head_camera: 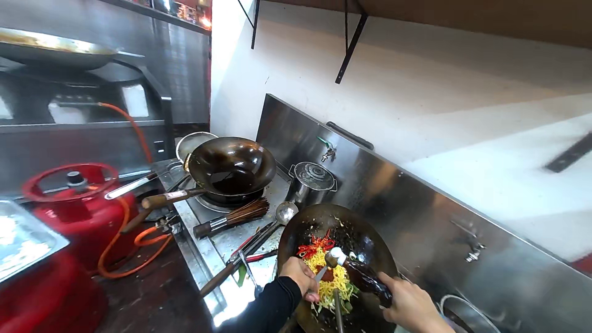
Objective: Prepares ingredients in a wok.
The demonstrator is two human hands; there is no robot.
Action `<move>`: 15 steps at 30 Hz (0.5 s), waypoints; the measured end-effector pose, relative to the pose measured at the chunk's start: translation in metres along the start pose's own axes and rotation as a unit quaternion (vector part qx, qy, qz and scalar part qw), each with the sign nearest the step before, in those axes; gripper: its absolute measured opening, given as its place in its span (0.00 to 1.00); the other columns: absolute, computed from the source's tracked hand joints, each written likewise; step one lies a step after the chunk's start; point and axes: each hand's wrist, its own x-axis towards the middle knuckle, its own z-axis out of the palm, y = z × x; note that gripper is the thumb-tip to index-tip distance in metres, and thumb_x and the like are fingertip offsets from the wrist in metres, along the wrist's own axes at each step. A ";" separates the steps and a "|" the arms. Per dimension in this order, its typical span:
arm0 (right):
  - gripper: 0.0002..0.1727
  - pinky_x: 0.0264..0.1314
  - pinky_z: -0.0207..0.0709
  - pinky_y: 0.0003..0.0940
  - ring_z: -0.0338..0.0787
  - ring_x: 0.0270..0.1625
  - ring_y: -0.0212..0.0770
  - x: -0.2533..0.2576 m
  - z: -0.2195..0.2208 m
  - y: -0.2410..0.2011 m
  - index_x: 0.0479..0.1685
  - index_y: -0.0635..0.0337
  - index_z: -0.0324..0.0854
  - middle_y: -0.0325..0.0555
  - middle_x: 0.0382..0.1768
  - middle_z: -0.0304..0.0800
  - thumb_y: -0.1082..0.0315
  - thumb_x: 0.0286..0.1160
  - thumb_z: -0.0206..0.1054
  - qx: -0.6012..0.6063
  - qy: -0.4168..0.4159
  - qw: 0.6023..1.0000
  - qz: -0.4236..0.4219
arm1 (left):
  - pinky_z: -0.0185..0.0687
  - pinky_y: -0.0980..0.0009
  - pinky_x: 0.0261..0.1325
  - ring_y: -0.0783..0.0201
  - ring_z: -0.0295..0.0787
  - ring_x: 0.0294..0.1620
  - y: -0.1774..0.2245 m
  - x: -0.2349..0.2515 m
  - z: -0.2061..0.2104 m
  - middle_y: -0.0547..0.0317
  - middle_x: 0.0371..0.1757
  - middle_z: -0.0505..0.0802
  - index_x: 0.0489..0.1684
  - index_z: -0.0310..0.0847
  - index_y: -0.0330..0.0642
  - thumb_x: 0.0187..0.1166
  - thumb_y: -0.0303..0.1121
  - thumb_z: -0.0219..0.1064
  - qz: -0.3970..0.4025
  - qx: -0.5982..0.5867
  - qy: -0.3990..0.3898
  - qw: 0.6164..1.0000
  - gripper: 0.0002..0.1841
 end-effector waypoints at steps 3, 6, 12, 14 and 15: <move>0.41 0.64 0.77 0.68 0.85 0.68 0.67 0.001 -0.001 0.001 0.82 0.44 0.72 0.62 0.67 0.86 0.53 0.63 0.79 0.000 -0.002 1.000 0.007 | 0.88 0.70 0.48 0.66 0.92 0.35 0.000 0.000 0.000 0.48 0.42 0.94 0.58 0.82 0.27 0.75 0.20 0.72 -0.001 -0.013 0.004 1.000 0.15; 0.40 0.63 0.78 0.67 0.86 0.68 0.66 0.001 -0.001 0.001 0.82 0.45 0.72 0.62 0.67 0.86 0.52 0.63 0.79 -0.007 0.001 1.000 0.009 | 0.88 0.70 0.47 0.66 0.92 0.34 -0.001 0.000 0.001 0.49 0.41 0.94 0.58 0.82 0.27 0.75 0.21 0.72 0.001 -0.014 0.005 1.000 0.15; 0.39 0.63 0.77 0.66 0.86 0.68 0.66 0.001 -0.002 0.001 0.81 0.46 0.73 0.62 0.66 0.86 0.53 0.64 0.79 -0.006 0.000 1.000 0.010 | 0.88 0.71 0.46 0.67 0.92 0.33 0.001 -0.003 0.004 0.49 0.41 0.94 0.57 0.82 0.27 0.73 0.19 0.72 0.001 -0.018 0.007 1.000 0.15; 0.39 0.64 0.77 0.66 0.86 0.68 0.65 0.002 -0.001 0.001 0.81 0.45 0.72 0.61 0.66 0.87 0.53 0.64 0.78 -0.008 -0.001 1.000 0.007 | 0.88 0.71 0.46 0.67 0.92 0.33 0.001 -0.003 0.006 0.49 0.40 0.94 0.57 0.82 0.27 0.73 0.19 0.73 0.000 -0.020 0.010 1.000 0.15; 0.39 0.64 0.77 0.66 0.86 0.68 0.65 0.003 -0.001 0.002 0.81 0.44 0.73 0.61 0.66 0.87 0.52 0.64 0.78 -0.006 0.000 1.000 0.006 | 0.88 0.71 0.46 0.67 0.92 0.33 0.001 -0.004 0.006 0.49 0.40 0.94 0.57 0.82 0.27 0.73 0.18 0.73 -0.001 -0.021 0.010 1.000 0.15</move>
